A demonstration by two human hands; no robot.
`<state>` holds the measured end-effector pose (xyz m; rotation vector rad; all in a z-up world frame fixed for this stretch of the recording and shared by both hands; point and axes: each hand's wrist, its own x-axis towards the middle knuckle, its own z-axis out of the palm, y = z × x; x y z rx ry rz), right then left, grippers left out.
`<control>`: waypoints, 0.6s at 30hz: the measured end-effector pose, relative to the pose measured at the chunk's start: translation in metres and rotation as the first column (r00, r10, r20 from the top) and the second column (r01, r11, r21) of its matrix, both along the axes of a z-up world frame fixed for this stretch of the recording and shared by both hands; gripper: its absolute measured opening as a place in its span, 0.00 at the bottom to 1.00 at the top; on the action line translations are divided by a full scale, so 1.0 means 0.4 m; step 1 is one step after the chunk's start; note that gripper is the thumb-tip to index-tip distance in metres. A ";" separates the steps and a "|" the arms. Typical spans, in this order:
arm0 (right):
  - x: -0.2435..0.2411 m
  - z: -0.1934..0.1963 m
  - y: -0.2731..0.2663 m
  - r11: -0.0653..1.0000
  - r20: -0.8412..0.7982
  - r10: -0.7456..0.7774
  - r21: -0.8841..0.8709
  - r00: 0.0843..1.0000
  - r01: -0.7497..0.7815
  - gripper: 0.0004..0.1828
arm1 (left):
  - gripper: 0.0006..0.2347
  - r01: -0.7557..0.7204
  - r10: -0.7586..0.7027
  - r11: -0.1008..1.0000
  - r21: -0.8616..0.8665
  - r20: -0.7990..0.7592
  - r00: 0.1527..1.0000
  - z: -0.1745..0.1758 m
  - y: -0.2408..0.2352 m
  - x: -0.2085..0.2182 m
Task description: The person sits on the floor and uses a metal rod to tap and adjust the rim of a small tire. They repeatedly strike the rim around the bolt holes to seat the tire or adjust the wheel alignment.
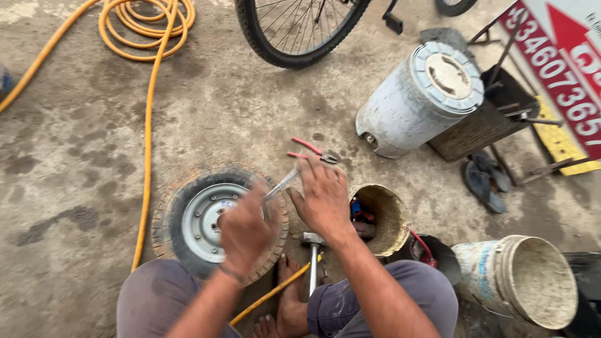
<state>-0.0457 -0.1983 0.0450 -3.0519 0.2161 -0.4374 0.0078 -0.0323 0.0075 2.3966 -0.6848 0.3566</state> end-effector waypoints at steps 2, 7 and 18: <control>-0.055 -0.005 0.035 0.995 -0.359 -0.099 -0.046 0.928 0.089 0.22 | 0.12 -0.099 0.091 0.993 -0.068 -0.108 0.990 -0.003 0.009 0.160; -0.128 -0.046 0.151 0.943 -0.230 0.175 0.320 0.957 -0.095 0.21 | 0.21 0.123 -0.070 0.949 -0.289 0.187 0.980 -0.057 -0.062 0.359; -0.012 -0.093 0.312 0.620 -0.182 0.485 0.761 0.855 -0.189 0.16 | 0.38 0.485 -0.397 0.872 0.058 -0.494 0.773 0.011 -0.219 0.146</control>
